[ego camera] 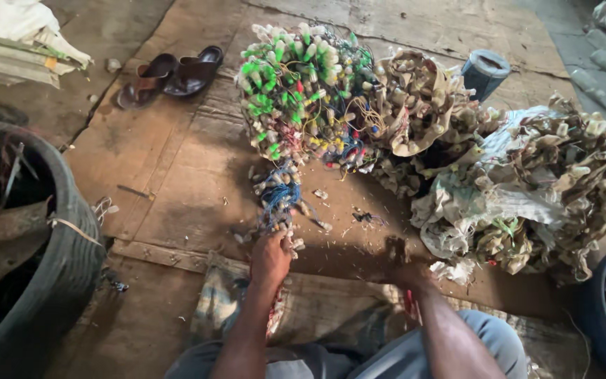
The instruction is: The person sits on the floor and uses pliers to cut the wires of small light bulbs from a tangled string. They remove the bulbs one by one and place them into a pile on the floor.
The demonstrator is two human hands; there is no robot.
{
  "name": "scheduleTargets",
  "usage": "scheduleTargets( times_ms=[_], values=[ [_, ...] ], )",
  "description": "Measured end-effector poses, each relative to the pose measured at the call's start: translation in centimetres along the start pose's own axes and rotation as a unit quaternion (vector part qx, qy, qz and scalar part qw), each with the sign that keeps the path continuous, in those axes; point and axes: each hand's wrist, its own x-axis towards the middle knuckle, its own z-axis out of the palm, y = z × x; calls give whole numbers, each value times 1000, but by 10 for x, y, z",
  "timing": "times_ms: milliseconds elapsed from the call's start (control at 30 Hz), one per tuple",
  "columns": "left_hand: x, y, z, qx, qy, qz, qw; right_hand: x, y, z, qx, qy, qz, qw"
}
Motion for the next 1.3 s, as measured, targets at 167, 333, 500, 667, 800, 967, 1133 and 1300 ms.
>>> scheduleTargets(
  times_ms=[167, 333, 500, 667, 800, 967, 1133, 1300],
  values=[
    [2, 6, -2, -40, -31, -22, 998, -28, -33, 5, 511, -88, -49, 854],
    [4, 14, -13, -28, -13, 11, 999, -81, -68, 54, 520, -261, -168, 796],
    [0, 12, -26, 17, -6, 6, 1000, -102, -96, 71, 276, -249, -294, 880],
    [5, 12, -25, 45, 10, 8, 999, -96, -99, 79, 270, -238, -314, 878],
    [4, 9, -21, 41, -24, 4, 999, -78, -91, 90, 299, -272, -347, 846],
    [3, 7, -22, 37, 12, 39, 998, -75, -96, 92, 207, -154, -488, 834],
    [1, 7, -23, 21, 16, 53, 998, -102, -104, 76, 175, -188, -312, 915],
    [2, 5, -23, 44, -19, 28, 998, -113, -107, 69, 206, -214, -306, 904]
  ],
)
